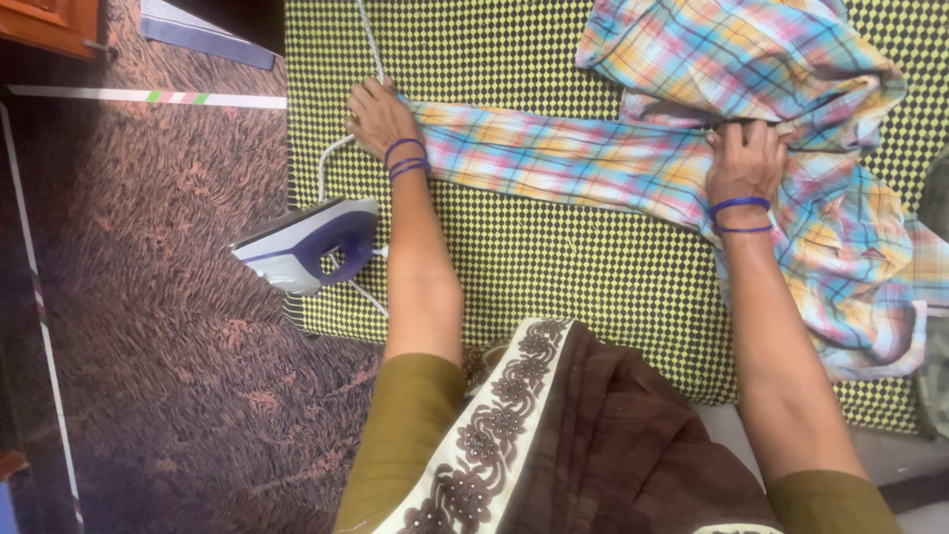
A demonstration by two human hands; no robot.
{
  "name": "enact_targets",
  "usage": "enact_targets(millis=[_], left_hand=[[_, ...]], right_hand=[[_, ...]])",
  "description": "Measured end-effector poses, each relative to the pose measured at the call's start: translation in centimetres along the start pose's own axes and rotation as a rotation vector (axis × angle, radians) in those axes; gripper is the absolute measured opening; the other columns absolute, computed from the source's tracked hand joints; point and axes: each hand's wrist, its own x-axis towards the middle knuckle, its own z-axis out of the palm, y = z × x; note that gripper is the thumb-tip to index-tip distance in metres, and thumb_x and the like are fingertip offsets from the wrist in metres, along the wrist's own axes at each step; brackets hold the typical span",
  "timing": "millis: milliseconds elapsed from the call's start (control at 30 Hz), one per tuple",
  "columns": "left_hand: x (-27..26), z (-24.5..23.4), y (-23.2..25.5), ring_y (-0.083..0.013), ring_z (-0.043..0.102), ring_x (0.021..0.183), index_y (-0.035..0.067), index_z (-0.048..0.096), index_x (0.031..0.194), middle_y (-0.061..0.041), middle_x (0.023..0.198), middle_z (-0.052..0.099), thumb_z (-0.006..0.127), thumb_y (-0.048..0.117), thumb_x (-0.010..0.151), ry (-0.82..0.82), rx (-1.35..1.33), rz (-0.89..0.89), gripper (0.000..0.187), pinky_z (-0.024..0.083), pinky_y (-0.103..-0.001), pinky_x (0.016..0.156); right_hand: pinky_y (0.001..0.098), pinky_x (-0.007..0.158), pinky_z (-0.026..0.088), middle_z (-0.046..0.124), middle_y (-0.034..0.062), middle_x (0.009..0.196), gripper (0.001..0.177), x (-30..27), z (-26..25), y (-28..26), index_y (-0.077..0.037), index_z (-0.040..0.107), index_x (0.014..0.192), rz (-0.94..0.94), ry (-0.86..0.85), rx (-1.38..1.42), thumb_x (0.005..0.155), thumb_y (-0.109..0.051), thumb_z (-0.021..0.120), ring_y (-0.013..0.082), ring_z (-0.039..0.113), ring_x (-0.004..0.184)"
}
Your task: The person irons a plaid shirt on a patterned surface, smoothing the fabric and moving the iron across the sleeves and body. They reposition the shirt multiple times to access different areas and continue ironing until the garment appears smooth.
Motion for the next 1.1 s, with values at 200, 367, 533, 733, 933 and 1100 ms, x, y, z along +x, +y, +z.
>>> enact_targets(millis=[200,367,533,733,933,1100], left_hand=[[-4.3,-3.3,7.7,-0.0318,0.058,0.120,0.001,0.056,0.124,-0.015,0.124,0.061,0.051,0.008,0.088,0.292,-0.394,0.223,0.037,0.046,-0.046,0.108],[-19.6,-10.8,21.2,-0.0353,0.062,0.108,0.003,0.063,0.114,-0.015,0.110,0.064,0.064,0.012,0.091,-0.417,-1.295,0.965,0.025,0.051,-0.044,0.098],[-26.0,-11.7,26.9,-0.0319,0.053,0.138,0.002,0.055,0.140,-0.017,0.147,0.056,0.054,0.007,0.091,-0.429,-1.137,1.146,0.049,0.040,-0.041,0.118],[-26.5,-9.9,27.5,-0.0295,0.049,0.144,0.004,0.051,0.148,-0.013,0.155,0.050,0.052,0.008,0.095,-0.487,-1.033,1.183,0.054,0.038,-0.041,0.123],[-27.8,-11.6,28.0,-0.0262,0.036,0.150,0.016,0.033,0.158,-0.003,0.166,0.031,0.065,0.026,0.094,-0.573,-0.794,1.091,0.072,0.032,-0.054,0.123],[-26.6,-13.2,28.6,-0.0205,0.025,0.155,0.019,0.022,0.160,0.002,0.168,0.021,0.076,0.047,0.087,-0.756,-0.646,1.091,0.094,0.024,-0.063,0.122]], right_hand=[[0.0479,0.092,0.044,0.061,0.0111,0.101,0.015,0.6,-1.0,-0.2,-0.009,0.065,0.101,0.028,0.000,0.133,0.102,-0.019,0.077,0.0321,0.059,0.104],[0.0520,0.091,0.045,0.065,0.0150,0.102,0.021,0.7,-2.0,0.4,-0.002,0.061,0.109,0.103,-0.073,0.365,0.103,-0.014,0.077,0.0372,0.063,0.101],[0.0505,0.098,0.050,0.067,0.0214,0.110,0.033,-0.3,-5.7,1.5,0.004,0.058,0.123,-0.023,-0.081,0.453,0.090,0.003,0.059,0.0420,0.064,0.110],[0.0463,0.077,0.057,0.072,0.0230,0.097,0.018,-10.5,-10.9,-3.6,0.004,0.064,0.110,0.349,-0.146,0.557,0.104,-0.012,0.067,0.0401,0.072,0.088],[0.0418,0.076,0.060,0.075,0.0203,0.098,0.046,-19.4,-8.4,-2.6,0.006,0.055,0.131,0.988,-0.276,1.210,0.100,-0.025,0.067,0.0287,0.076,0.084],[0.0522,0.098,0.056,0.071,0.0302,0.121,0.056,-20.2,-11.6,-1.4,0.010,0.046,0.142,0.361,0.151,0.546,0.103,-0.018,0.074,0.0442,0.072,0.112]])
